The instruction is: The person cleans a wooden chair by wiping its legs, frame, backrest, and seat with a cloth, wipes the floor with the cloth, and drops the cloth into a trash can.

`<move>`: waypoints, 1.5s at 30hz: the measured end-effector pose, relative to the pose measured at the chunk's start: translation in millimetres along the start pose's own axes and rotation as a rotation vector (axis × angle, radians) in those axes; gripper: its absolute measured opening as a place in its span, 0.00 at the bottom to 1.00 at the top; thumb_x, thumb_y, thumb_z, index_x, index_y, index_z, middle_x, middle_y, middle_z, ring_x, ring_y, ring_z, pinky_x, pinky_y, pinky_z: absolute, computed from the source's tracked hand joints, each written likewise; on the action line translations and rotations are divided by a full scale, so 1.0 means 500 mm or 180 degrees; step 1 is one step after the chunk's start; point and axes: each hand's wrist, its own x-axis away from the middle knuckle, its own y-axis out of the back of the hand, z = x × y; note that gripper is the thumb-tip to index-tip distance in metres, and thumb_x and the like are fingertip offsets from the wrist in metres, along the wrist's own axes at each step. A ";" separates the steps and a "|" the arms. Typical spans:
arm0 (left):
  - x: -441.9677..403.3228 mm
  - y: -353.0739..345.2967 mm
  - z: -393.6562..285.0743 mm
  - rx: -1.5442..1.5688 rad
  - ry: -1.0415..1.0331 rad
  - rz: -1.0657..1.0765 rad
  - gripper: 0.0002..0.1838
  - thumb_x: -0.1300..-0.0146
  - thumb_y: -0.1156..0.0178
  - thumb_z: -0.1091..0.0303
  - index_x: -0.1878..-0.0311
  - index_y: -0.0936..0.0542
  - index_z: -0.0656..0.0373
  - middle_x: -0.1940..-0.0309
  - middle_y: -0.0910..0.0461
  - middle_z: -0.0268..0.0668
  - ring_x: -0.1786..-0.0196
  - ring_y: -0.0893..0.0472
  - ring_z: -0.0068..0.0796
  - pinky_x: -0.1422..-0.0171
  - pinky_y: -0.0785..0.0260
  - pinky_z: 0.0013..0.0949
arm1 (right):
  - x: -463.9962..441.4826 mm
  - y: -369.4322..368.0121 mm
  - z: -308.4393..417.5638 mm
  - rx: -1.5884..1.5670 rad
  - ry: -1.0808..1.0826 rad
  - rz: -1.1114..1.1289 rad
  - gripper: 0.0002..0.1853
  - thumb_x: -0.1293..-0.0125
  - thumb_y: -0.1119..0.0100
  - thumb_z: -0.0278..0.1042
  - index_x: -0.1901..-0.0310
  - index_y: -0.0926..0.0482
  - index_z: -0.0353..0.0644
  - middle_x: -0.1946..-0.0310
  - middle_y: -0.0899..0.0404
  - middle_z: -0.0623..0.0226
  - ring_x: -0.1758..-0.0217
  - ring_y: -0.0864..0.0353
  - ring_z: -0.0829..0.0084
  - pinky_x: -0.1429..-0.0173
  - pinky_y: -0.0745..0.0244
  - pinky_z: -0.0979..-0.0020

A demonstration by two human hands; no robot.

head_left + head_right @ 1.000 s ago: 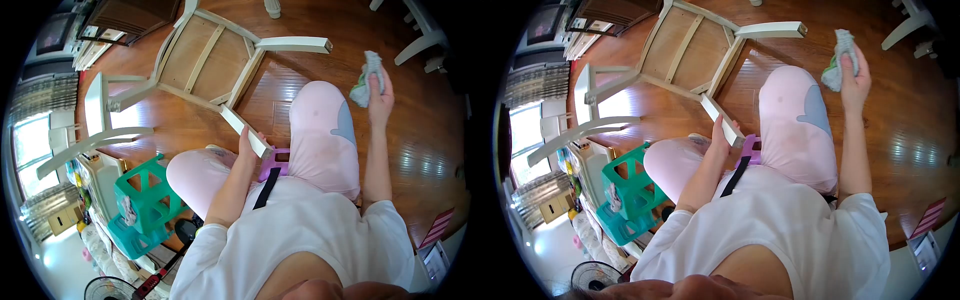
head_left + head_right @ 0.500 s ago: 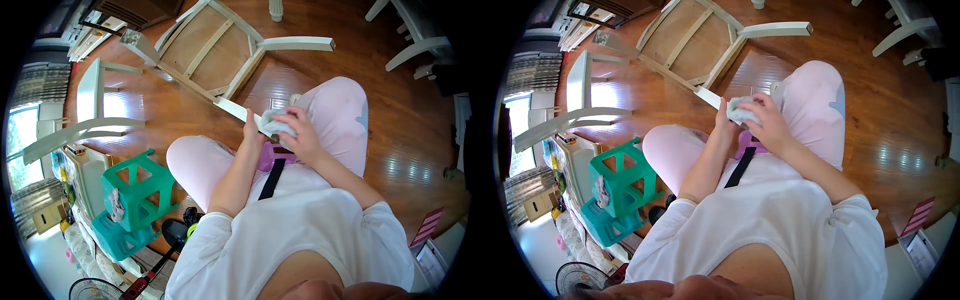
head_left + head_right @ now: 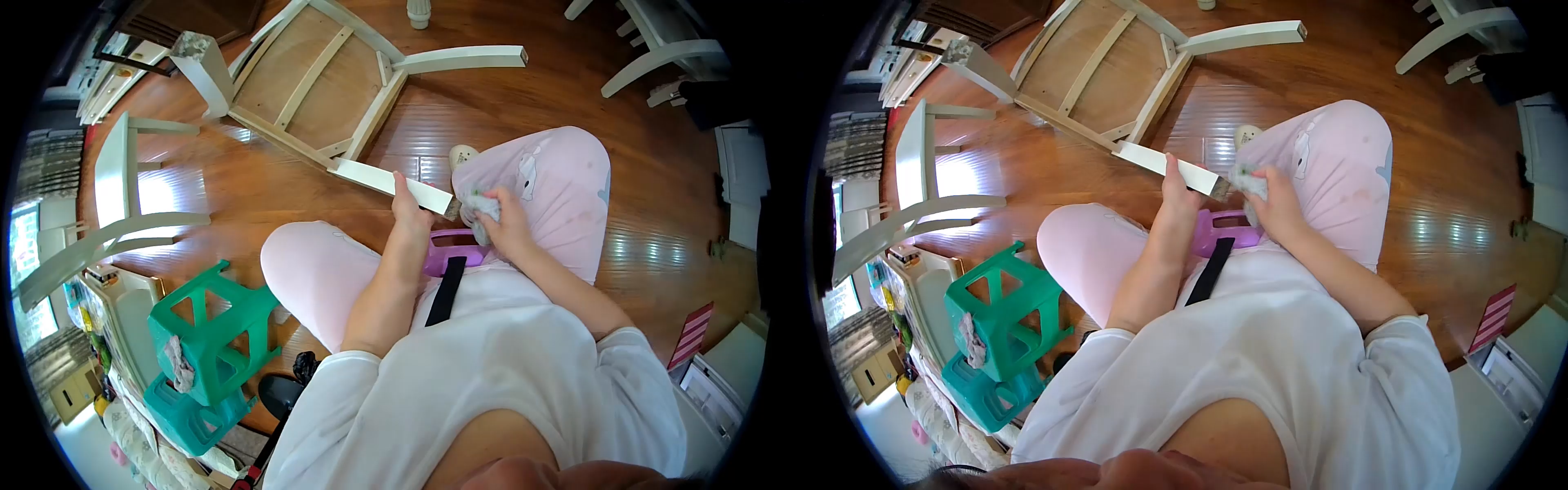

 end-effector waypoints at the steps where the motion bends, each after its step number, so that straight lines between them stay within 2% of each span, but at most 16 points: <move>1: -0.003 0.003 0.001 0.0121 0.0058 -0.0057 0.26 0.33 0.49 0.39 0.51 0.33 0.54 0.70 0.26 0.42 0.69 0.23 0.41 0.63 0.25 0.53 | -0.004 0.015 0.031 0.0016 -0.0029 0.0010 0.19 0.44 0.33 0.28 0.53 0.30 0.40 0.56 0.27 0.53 0.53 0.26 0.51 0.48 0.30 0.62; 3: -0.004 0.004 0.000 0.0151 0.0115 -0.0036 0.26 0.33 0.49 0.38 0.51 0.34 0.53 0.70 0.26 0.42 0.69 0.24 0.41 0.63 0.25 0.53 | -0.010 0.034 0.085 -0.0317 0.0775 -0.0224 0.17 0.45 0.33 0.26 0.55 0.29 0.40 0.54 0.29 0.53 0.50 0.27 0.53 0.46 0.31 0.63; 10: 0.005 0.004 -0.003 -0.0230 0.0103 0.0014 0.28 0.32 0.53 0.36 0.50 0.35 0.54 0.71 0.26 0.43 0.69 0.24 0.41 0.63 0.26 0.51 | -0.022 0.002 0.040 -0.0511 0.0837 0.0598 0.16 0.48 0.32 0.26 0.59 0.28 0.39 0.51 0.30 0.52 0.49 0.28 0.53 0.44 0.31 0.65; 12: 0.009 0.000 -0.005 -0.0147 0.0108 0.0045 0.28 0.32 0.54 0.37 0.49 0.35 0.54 0.71 0.26 0.43 0.68 0.24 0.41 0.63 0.26 0.51 | -0.014 0.028 -0.001 0.0766 -0.0467 0.1790 0.18 0.51 0.32 0.23 0.59 0.28 0.38 0.54 0.28 0.54 0.50 0.28 0.51 0.44 0.31 0.66; 13: 0.011 -0.001 -0.009 -0.0052 0.0110 0.0042 0.27 0.32 0.54 0.37 0.49 0.36 0.54 0.71 0.25 0.44 0.68 0.24 0.41 0.63 0.26 0.50 | -0.017 0.027 -0.003 0.0771 -0.0480 0.1775 0.18 0.51 0.32 0.23 0.59 0.28 0.38 0.54 0.28 0.54 0.50 0.28 0.51 0.44 0.31 0.66; 15: 0.016 0.011 -0.002 -0.0150 0.0155 0.0163 0.27 0.31 0.54 0.38 0.48 0.36 0.53 0.71 0.25 0.44 0.68 0.24 0.41 0.63 0.26 0.49 | -0.016 0.021 0.012 0.0425 0.0224 -0.0175 0.17 0.52 0.32 0.21 0.60 0.28 0.37 0.60 0.26 0.55 0.55 0.26 0.52 0.46 0.30 0.66; 19: 0.003 0.003 0.002 -0.0136 -0.0101 0.0009 0.26 0.31 0.53 0.39 0.48 0.38 0.54 0.69 0.26 0.43 0.68 0.24 0.41 0.64 0.26 0.48 | -0.042 0.034 0.073 -0.0477 0.0804 -0.0513 0.16 0.51 0.32 0.22 0.62 0.28 0.37 0.64 0.25 0.55 0.59 0.24 0.53 0.49 0.29 0.65; 23: 0.010 0.000 -0.001 0.0040 0.0050 0.0019 0.29 0.35 0.46 0.39 0.47 0.35 0.55 0.66 0.28 0.39 0.67 0.24 0.36 0.62 0.24 0.44 | -0.037 0.004 -0.008 -0.0544 0.0625 0.0675 0.15 0.52 0.31 0.23 0.65 0.28 0.39 0.66 0.24 0.56 0.61 0.24 0.55 0.52 0.29 0.64; 25: 0.007 -0.007 -0.009 0.0027 0.0076 0.0061 0.29 0.35 0.46 0.38 0.48 0.35 0.55 0.66 0.28 0.39 0.68 0.24 0.36 0.62 0.24 0.44 | -0.036 0.007 -0.042 0.0562 -0.0063 0.1315 0.15 0.53 0.31 0.23 0.65 0.27 0.38 0.68 0.24 0.56 0.62 0.24 0.54 0.54 0.28 0.63; 29: 0.010 -0.006 -0.001 -0.0097 0.0113 -0.0063 0.27 0.32 0.52 0.38 0.46 0.38 0.53 0.66 0.27 0.40 0.66 0.23 0.37 0.61 0.24 0.45 | -0.063 0.037 0.060 -0.0176 0.0070 -0.0343 0.15 0.52 0.31 0.23 0.64 0.27 0.37 0.66 0.22 0.55 0.60 0.22 0.58 0.54 0.27 0.65; 31: 0.018 -0.014 0.000 -0.0062 0.0132 -0.0261 0.27 0.32 0.52 0.38 0.45 0.38 0.52 0.65 0.27 0.39 0.65 0.23 0.36 0.61 0.24 0.45 | -0.061 0.034 0.069 -0.0319 0.0295 -0.0339 0.15 0.51 0.30 0.24 0.63 0.27 0.37 0.64 0.21 0.56 0.58 0.21 0.61 0.53 0.28 0.66; 35: 0.027 -0.012 0.000 -0.0243 0.0032 -0.0170 0.29 0.35 0.48 0.37 0.47 0.35 0.53 0.64 0.28 0.39 0.63 0.24 0.35 0.57 0.25 0.42 | -0.051 -0.001 -0.005 -0.0422 -0.0015 0.0837 0.15 0.51 0.31 0.23 0.62 0.26 0.37 0.65 0.20 0.57 0.61 0.19 0.64 0.54 0.26 0.65; 37: 0.028 -0.014 -0.007 -0.0366 0.0015 -0.0130 0.30 0.35 0.48 0.37 0.46 0.36 0.53 0.63 0.28 0.39 0.62 0.24 0.34 0.55 0.25 0.42 | -0.051 0.003 -0.016 -0.0158 -0.1309 0.1863 0.15 0.52 0.32 0.22 0.62 0.25 0.38 0.64 0.21 0.53 0.56 0.21 0.56 0.52 0.27 0.64; 38: 0.023 -0.020 -0.008 -0.0385 0.0071 -0.0049 0.29 0.34 0.50 0.37 0.44 0.37 0.51 0.63 0.27 0.38 0.62 0.24 0.34 0.55 0.25 0.43 | -0.055 0.005 -0.021 -0.0134 -0.1292 0.1851 0.15 0.52 0.32 0.22 0.62 0.25 0.38 0.64 0.21 0.53 0.56 0.21 0.56 0.52 0.27 0.64; 40: 0.031 -0.011 0.002 -0.0348 0.0152 -0.0071 0.28 0.32 0.52 0.38 0.42 0.39 0.50 0.63 0.26 0.37 0.62 0.23 0.33 0.55 0.25 0.44 | -0.049 0.024 0.025 -0.0075 -0.0179 0.0137 0.16 0.54 0.32 0.20 0.63 0.26 0.36 0.65 0.20 0.58 0.61 0.20 0.62 0.53 0.26 0.67; 45: 0.018 -0.005 0.004 -0.0294 0.0115 -0.0060 0.31 0.35 0.48 0.37 0.44 0.36 0.53 0.60 0.28 0.39 0.60 0.24 0.35 0.55 0.25 0.42 | -0.055 -0.011 0.018 -0.0897 0.0369 0.0684 0.15 0.57 0.32 0.18 0.67 0.26 0.36 0.62 0.21 0.57 0.56 0.21 0.60 0.50 0.27 0.68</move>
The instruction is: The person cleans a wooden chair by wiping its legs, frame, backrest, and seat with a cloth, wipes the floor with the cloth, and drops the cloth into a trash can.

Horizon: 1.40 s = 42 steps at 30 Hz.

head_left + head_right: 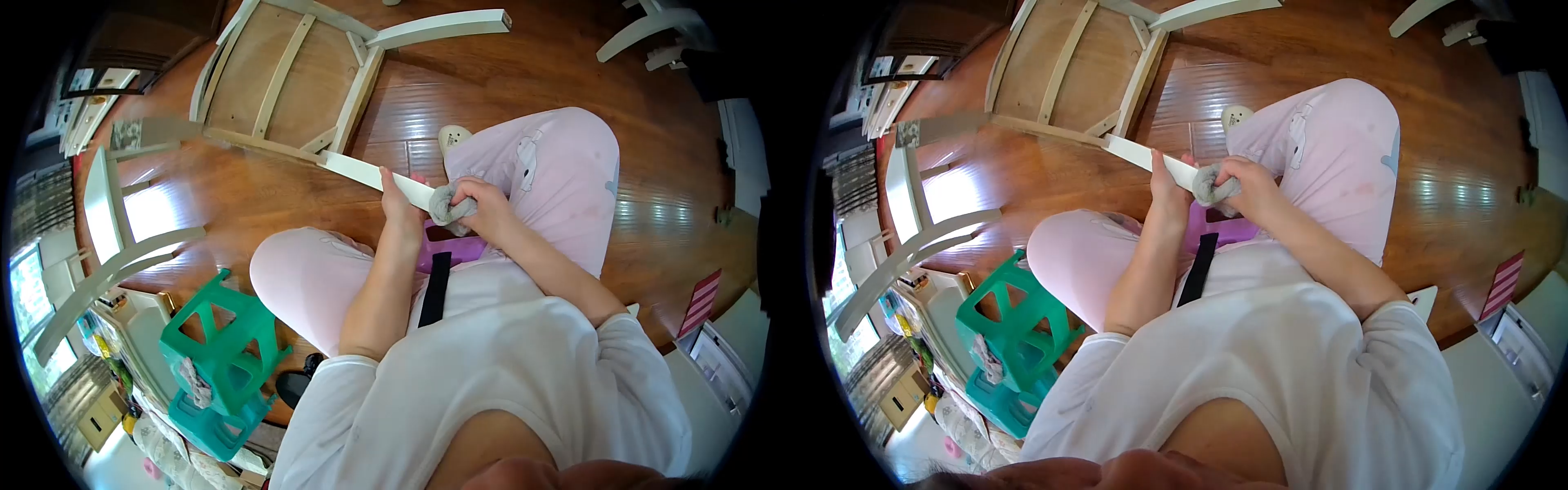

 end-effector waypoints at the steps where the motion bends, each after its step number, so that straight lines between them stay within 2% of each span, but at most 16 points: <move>1: -0.004 -0.002 0.000 -0.0002 -0.0014 0.0017 0.31 0.35 0.48 0.37 0.44 0.36 0.53 0.60 0.28 0.39 0.60 0.24 0.35 0.55 0.25 0.42 | -0.007 0.001 -0.010 0.0055 0.0052 0.0045 0.14 0.56 0.32 0.18 0.66 0.26 0.36 0.62 0.21 0.57 0.57 0.21 0.59 0.51 0.27 0.67; 3: -0.001 0.009 0.001 -0.0146 -0.0116 0.0069 0.30 0.35 0.48 0.37 0.45 0.36 0.54 0.62 0.28 0.39 0.61 0.24 0.35 0.54 0.26 0.42 | 0.002 0.006 -0.015 0.0090 0.0075 0.0099 0.14 0.56 0.32 0.18 0.66 0.25 0.35 0.63 0.22 0.56 0.57 0.22 0.57 0.51 0.27 0.66; 5: -0.003 0.007 0.003 -0.0074 -0.0120 0.0014 0.30 0.35 0.48 0.37 0.46 0.36 0.54 0.63 0.29 0.39 0.62 0.24 0.35 0.53 0.26 0.42 | 0.004 0.038 -0.012 0.1253 -0.1619 0.1001 0.14 0.57 0.33 0.17 0.67 0.25 0.35 0.63 0.22 0.55 0.57 0.22 0.54 0.52 0.27 0.65; 6: -0.011 0.001 0.001 0.0011 -0.0121 -0.0055 0.30 0.35 0.48 0.37 0.47 0.36 0.54 0.64 0.29 0.39 0.63 0.24 0.35 0.52 0.27 0.42 | -0.006 0.039 -0.005 0.1286 -0.1585 0.0979 0.14 0.57 0.33 0.17 0.67 0.25 0.35 0.63 0.22 0.55 0.57 0.22 0.54 0.52 0.27 0.65; 8: -0.019 0.010 0.011 0.0106 -0.0093 -0.0103 0.29 0.35 0.47 0.37 0.46 0.35 0.52 0.63 0.29 0.39 0.62 0.25 0.35 0.50 0.28 0.43 | 0.007 0.025 0.020 0.0913 -0.0492 -0.0088 0.14 0.58 0.33 0.17 0.67 0.24 0.36 0.61 0.22 0.53 0.55 0.23 0.52 0.52 0.28 0.63; 12: -0.011 -0.003 0.004 0.0072 -0.0056 -0.0164 0.29 0.35 0.47 0.38 0.44 0.35 0.51 0.62 0.29 0.38 0.61 0.25 0.34 0.51 0.28 0.42 | 0.010 0.031 0.036 0.0538 0.0104 -0.0084 0.14 0.56 0.33 0.19 0.64 0.22 0.37 0.57 0.22 0.54 0.52 0.24 0.51 0.48 0.29 0.63; 16: -0.018 0.006 0.000 -0.0037 -0.0021 -0.0101 0.29 0.36 0.46 0.38 0.45 0.34 0.51 0.60 0.28 0.38 0.61 0.24 0.34 0.52 0.27 0.42 | -0.011 0.025 0.007 0.0343 0.0076 0.0103 0.13 0.51 0.34 0.24 0.61 0.20 0.40 0.58 0.22 0.54 0.52 0.23 0.52 0.47 0.28 0.64; 18: -0.022 -0.001 -0.002 -0.0083 -0.0057 -0.0009 0.29 0.36 0.46 0.37 0.45 0.34 0.51 0.59 0.28 0.39 0.61 0.24 0.34 0.53 0.27 0.42 | -0.024 0.034 0.012 0.1026 -0.1098 -0.0711 0.12 0.41 0.38 0.29 0.54 0.21 0.39 0.57 0.21 0.57 0.53 0.20 0.57 0.50 0.26 0.63; 19: -0.025 -0.012 0.000 0.0076 -0.0017 -0.0151 0.30 0.36 0.45 0.37 0.45 0.34 0.52 0.60 0.28 0.39 0.61 0.24 0.35 0.54 0.27 0.43 | -0.037 0.050 0.004 0.1055 -0.1064 -0.0680 0.12 0.41 0.38 0.29 0.54 0.21 0.39 0.57 0.21 0.57 0.53 0.20 0.57 0.50 0.26 0.63; 21: -0.022 -0.005 0.003 0.0251 0.0031 -0.0338 0.30 0.37 0.45 0.37 0.45 0.34 0.53 0.60 0.28 0.40 0.61 0.24 0.36 0.55 0.26 0.44 | -0.048 0.082 -0.011 -0.2786 -0.2143 -0.0776 0.19 0.31 0.46 0.40 0.45 0.26 0.36 0.51 0.20 0.54 0.50 0.20 0.59 0.45 0.24 0.61; 25: -0.044 -0.004 0.008 0.0337 0.0016 -0.0200 0.32 0.37 0.44 0.39 0.46 0.34 0.57 0.61 0.28 0.41 0.62 0.24 0.39 0.57 0.26 0.46 | -0.033 0.075 -0.002 -0.4307 -0.2073 0.0099 0.23 0.26 0.54 0.43 0.41 0.30 0.31 0.47 0.22 0.52 0.43 0.22 0.61 0.38 0.26 0.60; 28: -0.044 -0.007 0.007 0.0360 0.0021 -0.0224 0.32 0.36 0.45 0.39 0.45 0.35 0.57 0.63 0.28 0.41 0.62 0.24 0.39 0.59 0.26 0.46 | -0.032 0.082 -0.016 -0.4523 -0.2198 0.0251 0.21 0.27 0.54 0.40 0.41 0.30 0.31 0.45 0.23 0.54 0.42 0.23 0.64 0.38 0.26 0.61; 32: -0.044 -0.009 0.008 0.0289 -0.0065 -0.0112 0.30 0.35 0.46 0.39 0.47 0.36 0.57 0.66 0.28 0.41 0.66 0.24 0.39 0.63 0.26 0.46 | -0.032 0.076 -0.002 -0.3780 -0.2493 -0.0184 0.19 0.28 0.53 0.37 0.42 0.29 0.34 0.46 0.23 0.56 0.42 0.22 0.66 0.39 0.25 0.62; 34: -0.045 -0.010 0.009 0.0367 -0.0059 -0.0125 0.30 0.35 0.45 0.40 0.47 0.35 0.58 0.64 0.28 0.42 0.66 0.24 0.40 0.61 0.26 0.47 | -0.036 0.059 0.024 -0.2953 -0.1913 -0.0459 0.18 0.30 0.52 0.35 0.43 0.28 0.37 0.47 0.22 0.58 0.44 0.22 0.67 0.41 0.24 0.63; 40: -0.072 -0.001 0.023 0.0434 -0.0128 0.0000 0.29 0.35 0.45 0.42 0.48 0.34 0.61 0.63 0.28 0.43 0.67 0.24 0.41 0.65 0.26 0.46 | -0.044 0.048 0.045 -0.3047 -0.1519 -0.0613 0.22 0.34 0.45 0.36 0.40 0.32 0.41 0.45 0.26 0.58 0.45 0.22 0.65 0.41 0.25 0.66; 42: -0.110 0.013 0.035 0.0790 -0.0024 0.0255 0.29 0.34 0.46 0.42 0.50 0.33 0.63 0.65 0.28 0.42 0.68 0.24 0.39 0.67 0.25 0.43 | -0.039 -0.033 -0.021 0.0336 -0.0399 -0.0309 0.35 0.40 0.35 0.44 0.37 0.38 0.37 0.44 0.29 0.53 0.43 0.26 0.56 0.40 0.30 0.63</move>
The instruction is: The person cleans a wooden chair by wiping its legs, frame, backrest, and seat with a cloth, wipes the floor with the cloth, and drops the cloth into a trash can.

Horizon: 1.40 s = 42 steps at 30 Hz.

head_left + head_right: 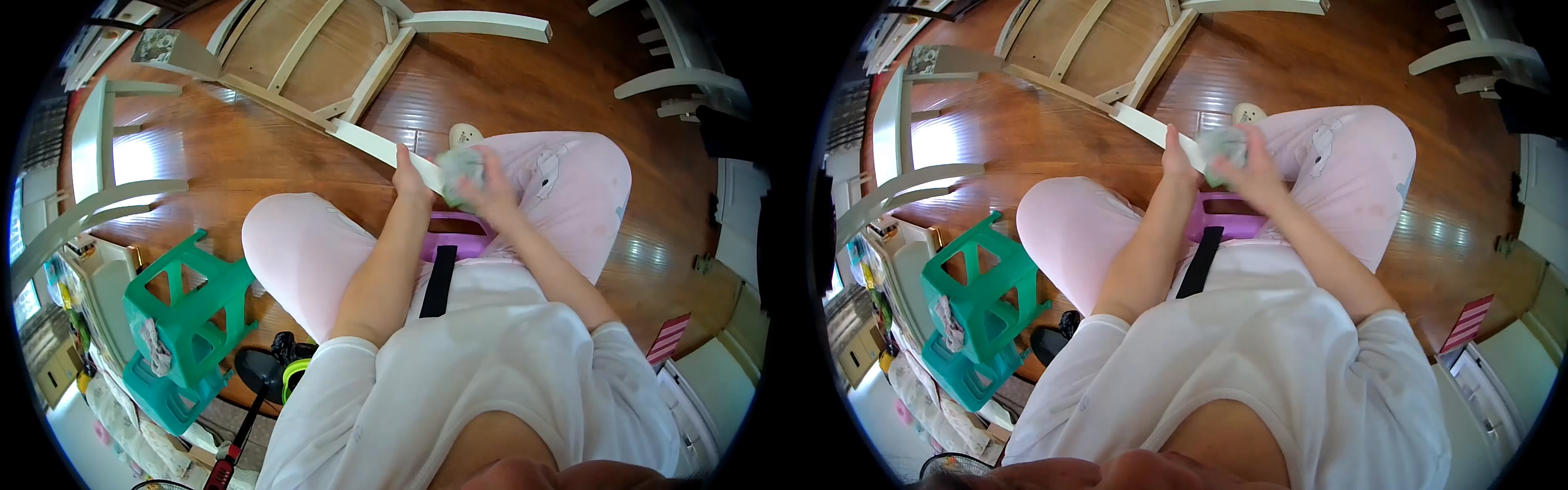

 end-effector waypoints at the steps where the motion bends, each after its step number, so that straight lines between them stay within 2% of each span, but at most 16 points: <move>1: 0.048 -0.018 -0.022 -0.0107 0.0325 -0.0105 0.29 0.34 0.46 0.42 0.52 0.33 0.64 0.67 0.28 0.42 0.70 0.24 0.37 0.67 0.25 0.42 | 0.006 -0.019 -0.011 0.0115 0.0343 -0.0030 0.35 0.42 0.33 0.43 0.38 0.38 0.37 0.45 0.28 0.50 0.43 0.26 0.54 0.40 0.30 0.62; 3: 0.065 -0.030 -0.023 -0.0250 0.0166 -0.0229 0.29 0.34 0.46 0.42 0.52 0.33 0.63 0.68 0.28 0.42 0.70 0.24 0.37 0.67 0.25 0.42 | 0.012 -0.033 -0.059 0.0209 0.0683 -0.0053 0.36 0.44 0.31 0.42 0.40 0.37 0.36 0.47 0.27 0.48 0.44 0.25 0.51 0.41 0.30 0.61; 6: 0.070 -0.036 -0.025 -0.0426 -0.0069 -0.0371 0.29 0.35 0.46 0.41 0.52 0.33 0.62 0.69 0.28 0.41 0.71 0.24 0.37 0.67 0.25 0.43 | 0.010 -0.021 -0.116 -0.0131 -0.0447 0.1240 0.29 0.43 0.32 0.39 0.44 0.32 0.37 0.56 0.22 0.53 0.49 0.22 0.56 0.44 0.29 0.59; 8: 0.064 -0.048 -0.025 -0.0433 -0.0138 -0.0392 0.29 0.35 0.45 0.41 0.52 0.33 0.61 0.69 0.28 0.41 0.71 0.24 0.38 0.66 0.25 0.43 | 0.023 -0.003 -0.093 0.2168 -0.0833 0.1929 0.27 0.44 0.34 0.33 0.44 0.32 0.36 0.61 0.20 0.50 0.52 0.21 0.49 0.45 0.29 0.55; 12: 0.062 -0.039 -0.023 -0.0343 -0.0059 -0.0491 0.28 0.35 0.44 0.41 0.51 0.33 0.59 0.69 0.27 0.41 0.70 0.24 0.40 0.65 0.25 0.45 | 0.012 0.068 -0.008 0.1456 -0.1354 0.1310 0.30 0.47 0.35 0.27 0.42 0.35 0.35 0.48 0.27 0.42 0.44 0.26 0.48 0.39 0.31 0.59; 14: 0.061 -0.038 -0.023 -0.0356 -0.0064 -0.0487 0.28 0.36 0.44 0.41 0.50 0.33 0.58 0.68 0.27 0.41 0.70 0.24 0.40 0.64 0.25 0.46 | 0.032 0.099 0.028 0.0862 0.0061 0.0643 0.36 0.49 0.35 0.27 0.37 0.37 0.38 0.42 0.32 0.41 0.36 0.32 0.51 0.34 0.35 0.61; 19: 0.039 0.001 -0.031 -0.0360 0.0435 -0.0011 0.30 0.35 0.45 0.41 0.49 0.33 0.61 0.67 0.27 0.41 0.66 0.23 0.40 0.61 0.25 0.45 | 0.014 0.017 0.044 0.0361 0.0769 0.1120 0.37 0.49 0.38 0.21 0.34 0.37 0.41 0.34 0.38 0.47 0.30 0.38 0.56 0.30 0.40 0.64; 22: 0.053 -0.008 -0.028 -0.0664 0.0002 -0.0129 0.30 0.35 0.45 0.40 0.50 0.33 0.62 0.66 0.27 0.40 0.64 0.22 0.40 0.60 0.25 0.45 | -0.023 0.010 0.004 -0.0206 0.0885 0.1286 0.33 0.50 0.41 0.15 0.37 0.31 0.40 0.35 0.33 0.57 0.32 0.34 0.58 0.31 0.38 0.66; 24: 0.059 -0.024 -0.026 -0.0587 -0.0006 -0.0238 0.30 0.35 0.45 0.40 0.50 0.33 0.61 0.65 0.27 0.40 0.64 0.22 0.40 0.60 0.25 0.45 | -0.032 0.044 -0.009 -0.1316 -0.1047 0.1563 0.32 0.51 0.45 0.11 0.40 0.27 0.40 0.42 0.24 0.59 0.39 0.25 0.59 0.36 0.32 0.68; 25: 0.059 -0.029 -0.026 -0.0520 -0.0033 -0.0349 0.30 0.35 0.45 0.40 0.50 0.33 0.60 0.65 0.27 0.40 0.64 0.22 0.40 0.60 0.25 0.45 | -0.038 0.056 -0.027 -0.1303 -0.1035 0.1558 0.32 0.51 0.45 0.11 0.40 0.27 0.40 0.42 0.24 0.59 0.39 0.25 0.59 0.36 0.32 0.68; 27: 0.063 -0.031 -0.029 -0.0487 -0.0020 -0.0320 0.29 0.36 0.45 0.40 0.50 0.33 0.59 0.65 0.27 0.40 0.65 0.23 0.39 0.61 0.25 0.45 | -0.040 0.067 -0.061 0.0741 -0.0287 0.0672 0.28 0.52 0.47 0.11 0.45 0.23 0.38 0.50 0.18 0.63 0.45 0.20 0.63 0.39 0.29 0.68; 30: 0.065 -0.037 -0.030 -0.0439 -0.0051 -0.0265 0.29 0.36 0.44 0.41 0.48 0.34 0.58 0.65 0.27 0.40 0.66 0.23 0.39 0.61 0.25 0.46 | -0.037 0.072 -0.063 0.0512 -0.0531 -0.0122 0.29 0.50 0.47 0.13 0.43 0.24 0.39 0.49 0.19 0.62 0.45 0.21 0.67 0.39 0.29 0.69; 31: 0.067 -0.033 -0.029 -0.0440 -0.0079 -0.0241 0.29 0.36 0.43 0.41 0.48 0.34 0.57 0.65 0.27 0.40 0.66 0.24 0.38 0.61 0.25 0.46 | -0.032 0.080 -0.051 -0.0013 -0.0444 0.0017 0.28 0.46 0.43 0.18 0.40 0.27 0.41 0.51 0.19 0.63 0.47 0.21 0.67 0.41 0.28 0.68; 35: 0.060 -0.034 -0.025 -0.0367 0.0000 -0.0365 0.29 0.36 0.43 0.42 0.48 0.34 0.58 0.65 0.28 0.41 0.67 0.24 0.38 0.62 0.25 0.45 | 0.026 0.050 0.014 0.0213 0.0445 0.0443 0.29 0.42 0.39 0.26 0.37 0.31 0.41 0.43 0.24 0.57 0.45 0.21 0.61 0.40 0.29 0.66; 40: 0.053 -0.029 -0.023 -0.0357 -0.0191 -0.0364 0.29 0.35 0.44 0.42 0.48 0.35 0.59 0.67 0.28 0.42 0.68 0.24 0.39 0.64 0.25 0.44 | 0.013 0.001 0.020 -0.0965 -0.0866 0.0791 0.26 0.35 0.39 0.39 0.38 0.32 0.39 0.44 0.26 0.56 0.43 0.26 0.62 0.37 0.34 0.64; 42: 0.044 -0.025 -0.025 -0.0361 -0.0139 -0.0330 0.28 0.35 0.44 0.42 0.49 0.35 0.58 0.67 0.28 0.41 0.69 0.24 0.39 0.64 0.25 0.45 | 0.009 -0.023 -0.033 -0.0686 -0.0577 0.0363 0.24 0.33 0.41 0.40 0.40 0.31 0.39 0.45 0.25 0.57 0.46 0.25 0.62 0.39 0.33 0.64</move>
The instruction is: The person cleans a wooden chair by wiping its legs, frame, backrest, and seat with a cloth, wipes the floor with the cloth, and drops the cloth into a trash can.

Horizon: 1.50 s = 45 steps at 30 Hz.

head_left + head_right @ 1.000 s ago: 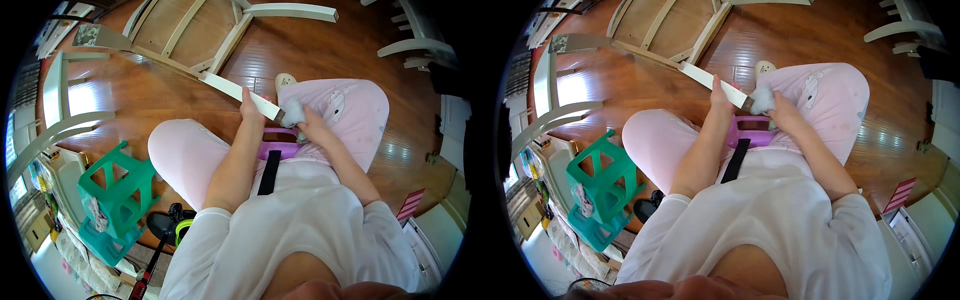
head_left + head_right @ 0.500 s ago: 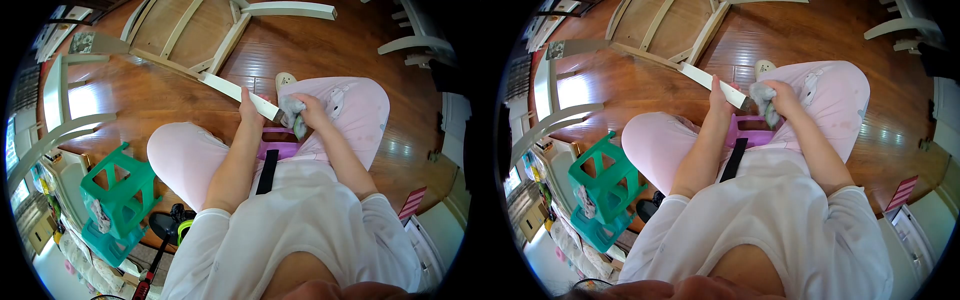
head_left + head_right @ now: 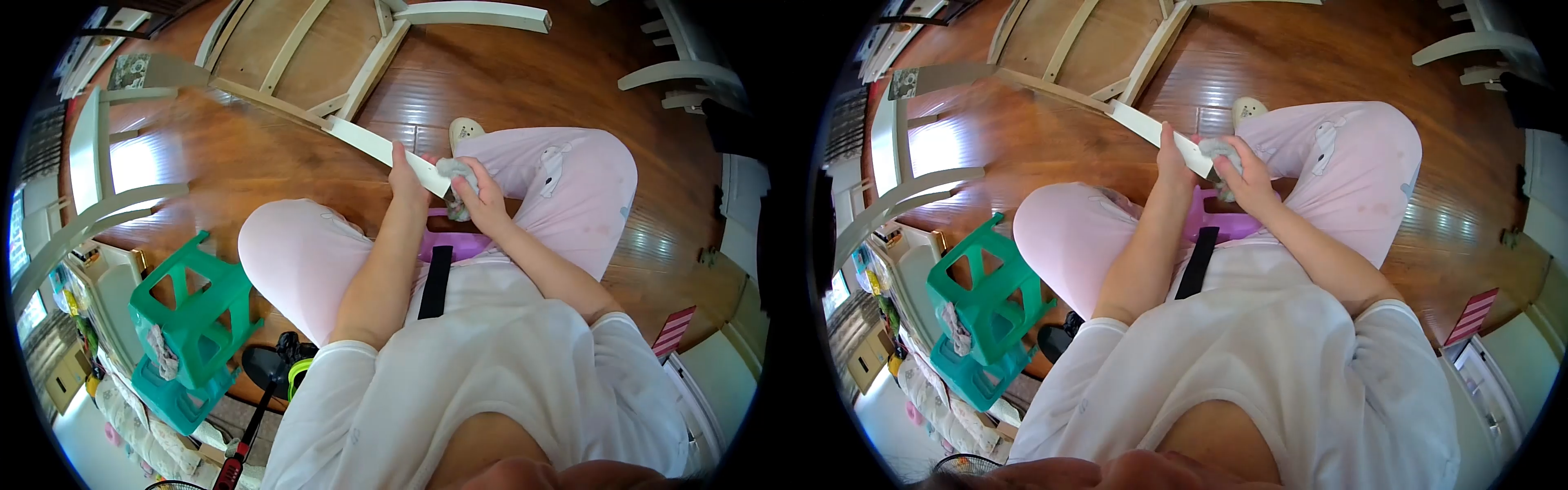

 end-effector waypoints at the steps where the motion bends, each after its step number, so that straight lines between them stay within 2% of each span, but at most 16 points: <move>1: -0.005 0.003 -0.001 -0.0004 0.0028 0.0022 0.28 0.35 0.44 0.42 0.50 0.35 0.58 0.68 0.28 0.41 0.70 0.24 0.38 0.64 0.25 0.45 | -0.010 -0.008 -0.033 0.0245 0.0326 -0.0396 0.22 0.32 0.44 0.41 0.41 0.30 0.39 0.47 0.25 0.58 0.48 0.24 0.62 0.40 0.32 0.65; 4: 0.016 -0.007 -0.011 -0.0117 0.0113 0.0016 0.29 0.36 0.45 0.40 0.47 0.37 0.54 0.68 0.28 0.43 0.68 0.24 0.40 0.63 0.26 0.45 | -0.047 0.001 -0.033 -0.0677 -0.0883 -0.1403 0.18 0.28 0.50 0.43 0.46 0.28 0.39 0.59 0.23 0.66 0.54 0.26 0.75 0.49 0.29 0.73; 6: 0.016 0.001 -0.009 -0.0149 0.0027 0.0107 0.29 0.36 0.45 0.40 0.47 0.37 0.54 0.68 0.28 0.43 0.68 0.24 0.40 0.63 0.26 0.46 | 0.028 0.034 0.050 -0.0970 -0.0282 -0.1167 0.16 0.30 0.48 0.40 0.47 0.28 0.39 0.57 0.25 0.62 0.52 0.26 0.69 0.45 0.31 0.69; 8: 0.015 0.000 -0.003 -0.0166 -0.0037 0.0222 0.29 0.36 0.45 0.39 0.47 0.37 0.54 0.68 0.28 0.43 0.68 0.24 0.40 0.63 0.26 0.46 | 0.064 0.046 0.078 0.1008 0.1355 -0.0404 0.17 0.35 0.44 0.33 0.45 0.29 0.42 0.51 0.30 0.54 0.44 0.31 0.57 0.40 0.35 0.65; 12: 0.015 -0.010 -0.009 -0.0123 0.0041 0.0040 0.29 0.35 0.45 0.40 0.48 0.37 0.55 0.66 0.28 0.43 0.68 0.24 0.40 0.63 0.26 0.46 | 0.036 -0.001 0.033 0.0942 0.1408 -0.0004 0.17 0.40 0.42 0.28 0.49 0.29 0.42 0.55 0.31 0.56 0.48 0.31 0.55 0.41 0.35 0.64; 15: 0.022 -0.013 -0.015 -0.0153 -0.0019 0.0088 0.28 0.36 0.45 0.40 0.48 0.36 0.55 0.67 0.28 0.42 0.68 0.25 0.39 0.63 0.26 0.46 | 0.036 0.022 -0.023 0.0551 0.0322 0.0070 0.17 0.42 0.39 0.26 0.51 0.29 0.41 0.55 0.27 0.52 0.47 0.28 0.52 0.42 0.33 0.61; 20: 0.007 -0.001 -0.002 0.0004 0.0110 0.0020 0.29 0.36 0.44 0.39 0.49 0.36 0.55 0.68 0.29 0.41 0.69 0.25 0.38 0.63 0.26 0.45 | 0.039 0.048 -0.038 0.1398 -0.0143 -0.0670 0.17 0.41 0.40 0.27 0.50 0.27 0.40 0.55 0.26 0.52 0.47 0.27 0.52 0.41 0.33 0.61; 22: -0.002 -0.002 -0.002 0.0003 0.0042 0.0171 0.29 0.36 0.44 0.39 0.49 0.36 0.56 0.69 0.29 0.41 0.69 0.25 0.38 0.64 0.26 0.45 | 0.036 0.032 0.073 0.1300 0.1368 -0.1172 0.17 0.41 0.40 0.27 0.49 0.27 0.40 0.55 0.26 0.52 0.48 0.28 0.51 0.41 0.34 0.62; 26: -0.011 -0.005 -0.008 0.0032 -0.0017 0.0109 0.30 0.36 0.45 0.38 0.50 0.36 0.57 0.69 0.28 0.42 0.70 0.25 0.38 0.65 0.26 0.45 | -0.012 0.000 0.051 0.1370 0.1977 -0.0304 0.15 0.39 0.40 0.30 0.50 0.26 0.40 0.55 0.25 0.52 0.50 0.28 0.49 0.42 0.33 0.61; 28: -0.011 0.004 -0.002 0.0057 0.0139 0.0132 0.27 0.35 0.44 0.43 0.52 0.35 0.60 0.71 0.29 0.42 0.72 0.24 0.41 0.68 0.26 0.45 | -0.077 0.023 -0.022 0.1182 -0.0218 -0.1001 0.15 0.36 0.42 0.33 0.49 0.26 0.39 0.54 0.24 0.52 0.51 0.27 0.48 0.44 0.31 0.61; 32: 0.024 -0.013 -0.008 0.0023 0.0083 -0.0061 0.28 0.33 0.49 0.39 0.50 0.34 0.58 0.71 0.26 0.42 0.70 0.23 0.40 0.66 0.25 0.46 | -0.073 0.029 0.048 0.0018 0.0495 -0.0705 0.15 0.37 0.40 0.36 0.52 0.24 0.37 0.51 0.23 0.52 0.49 0.25 0.49 0.45 0.29 0.59; 33: 0.024 -0.007 -0.003 0.0014 0.0105 -0.0081 0.28 0.33 0.49 0.39 0.50 0.34 0.58 0.71 0.26 0.42 0.70 0.23 0.40 0.66 0.25 0.46 | -0.065 0.037 0.092 0.0912 0.1229 -0.0032 0.14 0.40 0.38 0.34 0.55 0.22 0.37 0.50 0.23 0.52 0.49 0.24 0.51 0.47 0.28 0.59; 36: 0.013 0.013 -0.002 0.0238 0.0245 0.0330 0.31 0.32 0.56 0.35 0.49 0.34 0.58 0.67 0.25 0.43 0.66 0.21 0.41 0.61 0.24 0.46 | -0.096 0.021 0.122 0.1523 0.0820 0.1312 0.14 0.43 0.37 0.34 0.55 0.20 0.38 0.50 0.23 0.52 0.48 0.24 0.54 0.46 0.28 0.60; 38: -0.005 0.017 0.001 0.0237 0.0106 0.0364 0.39 0.30 0.67 0.34 0.32 0.42 0.61 0.43 0.30 0.57 0.42 0.26 0.55 0.41 0.32 0.61 | -0.146 0.008 0.113 0.1597 0.0761 0.1117 0.13 0.43 0.37 0.34 0.56 0.20 0.41 0.55 0.21 0.53 0.50 0.23 0.54 0.46 0.28 0.61; 42: 0.032 -0.010 -0.018 0.0094 0.0213 0.0011 0.37 0.31 0.65 0.34 0.48 0.35 0.65 0.60 0.26 0.52 0.54 0.23 0.53 0.49 0.26 0.52 | -0.219 0.047 0.007 0.2975 0.0235 0.0236 0.13 0.46 0.37 0.33 0.57 0.18 0.45 0.59 0.19 0.51 0.52 0.22 0.53 0.47 0.27 0.60; 45: 0.010 0.021 -0.009 0.0124 0.0235 0.0112 0.37 0.35 0.55 0.32 0.42 0.37 0.60 0.62 0.27 0.45 0.61 0.23 0.43 0.55 0.26 0.47 | -0.209 0.116 0.122 0.2113 0.0076 0.0199 0.14 0.46 0.35 0.35 0.57 0.18 0.43 0.62 0.17 0.55 0.56 0.19 0.60 0.50 0.25 0.63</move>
